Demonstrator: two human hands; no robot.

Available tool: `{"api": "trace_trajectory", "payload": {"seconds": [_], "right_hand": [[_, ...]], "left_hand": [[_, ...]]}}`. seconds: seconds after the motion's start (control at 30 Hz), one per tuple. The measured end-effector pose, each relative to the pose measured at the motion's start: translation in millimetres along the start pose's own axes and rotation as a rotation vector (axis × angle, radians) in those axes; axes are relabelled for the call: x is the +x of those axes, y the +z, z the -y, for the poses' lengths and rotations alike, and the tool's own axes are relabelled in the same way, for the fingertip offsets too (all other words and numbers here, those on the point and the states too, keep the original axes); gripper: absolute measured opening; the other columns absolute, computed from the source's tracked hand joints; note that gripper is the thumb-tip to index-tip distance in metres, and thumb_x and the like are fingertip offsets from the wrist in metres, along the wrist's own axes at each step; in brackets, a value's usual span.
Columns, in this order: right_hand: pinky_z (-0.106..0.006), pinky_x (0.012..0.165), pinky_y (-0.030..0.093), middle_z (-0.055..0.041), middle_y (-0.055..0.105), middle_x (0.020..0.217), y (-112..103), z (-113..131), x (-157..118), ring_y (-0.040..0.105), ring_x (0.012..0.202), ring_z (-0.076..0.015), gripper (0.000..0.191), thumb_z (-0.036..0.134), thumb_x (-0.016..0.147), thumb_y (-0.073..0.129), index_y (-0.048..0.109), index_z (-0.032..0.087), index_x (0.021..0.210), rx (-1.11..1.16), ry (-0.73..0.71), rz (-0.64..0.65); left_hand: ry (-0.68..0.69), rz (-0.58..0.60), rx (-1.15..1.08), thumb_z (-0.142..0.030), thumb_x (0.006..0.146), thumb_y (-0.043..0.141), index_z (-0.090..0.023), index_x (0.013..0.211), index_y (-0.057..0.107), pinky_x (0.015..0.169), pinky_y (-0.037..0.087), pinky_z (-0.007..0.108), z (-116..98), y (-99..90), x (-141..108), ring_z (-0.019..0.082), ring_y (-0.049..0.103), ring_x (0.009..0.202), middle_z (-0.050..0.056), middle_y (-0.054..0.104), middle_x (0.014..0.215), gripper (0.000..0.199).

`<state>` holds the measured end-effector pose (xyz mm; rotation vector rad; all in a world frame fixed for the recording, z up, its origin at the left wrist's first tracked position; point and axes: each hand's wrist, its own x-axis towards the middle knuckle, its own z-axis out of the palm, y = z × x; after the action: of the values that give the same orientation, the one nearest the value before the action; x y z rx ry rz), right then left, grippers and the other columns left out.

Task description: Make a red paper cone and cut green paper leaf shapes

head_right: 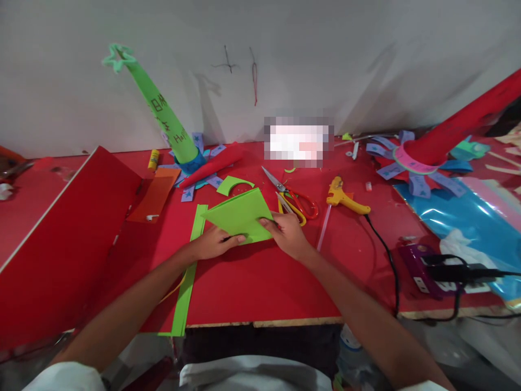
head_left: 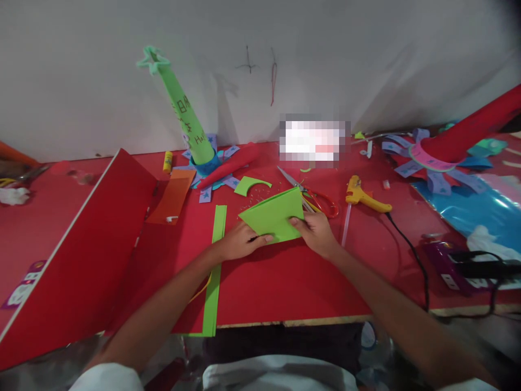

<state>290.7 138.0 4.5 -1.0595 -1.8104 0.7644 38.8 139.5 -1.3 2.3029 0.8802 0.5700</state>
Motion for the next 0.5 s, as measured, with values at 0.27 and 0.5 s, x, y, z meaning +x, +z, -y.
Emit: {"api": "trace_trajectory", "payload": {"seconds": [0.27,0.5], "right_hand": [[-0.032,0.063,0.049,-0.0035,0.062,0.067,1.6,6.8,-1.8,0.056,0.062,-0.0179,0.060,0.072,0.101,0.047,0.061,0.023,0.070,0.047,-0.007,0.049],[-0.033,0.062,0.047,-0.0046,0.061,0.066,-0.2,6.1,0.2,0.057,0.064,-0.0203,0.057,0.069,0.101,0.049,0.062,0.022,0.072,-0.027,0.102,0.070]], "left_hand": [[-0.105,0.147,0.063,-0.047,0.110,0.045,-0.022,0.101,0.082,0.084,0.056,0.028,-0.9,-0.7,-2.8,0.020,0.074,0.082,0.004,0.082,0.090,0.045],[0.005,0.043,-0.059,-0.057,0.107,0.047,-0.020,0.105,0.078,0.098,0.057,0.038,-7.2,-3.7,3.4,0.029,0.072,0.115,0.012,0.080,0.110,0.048]]}}
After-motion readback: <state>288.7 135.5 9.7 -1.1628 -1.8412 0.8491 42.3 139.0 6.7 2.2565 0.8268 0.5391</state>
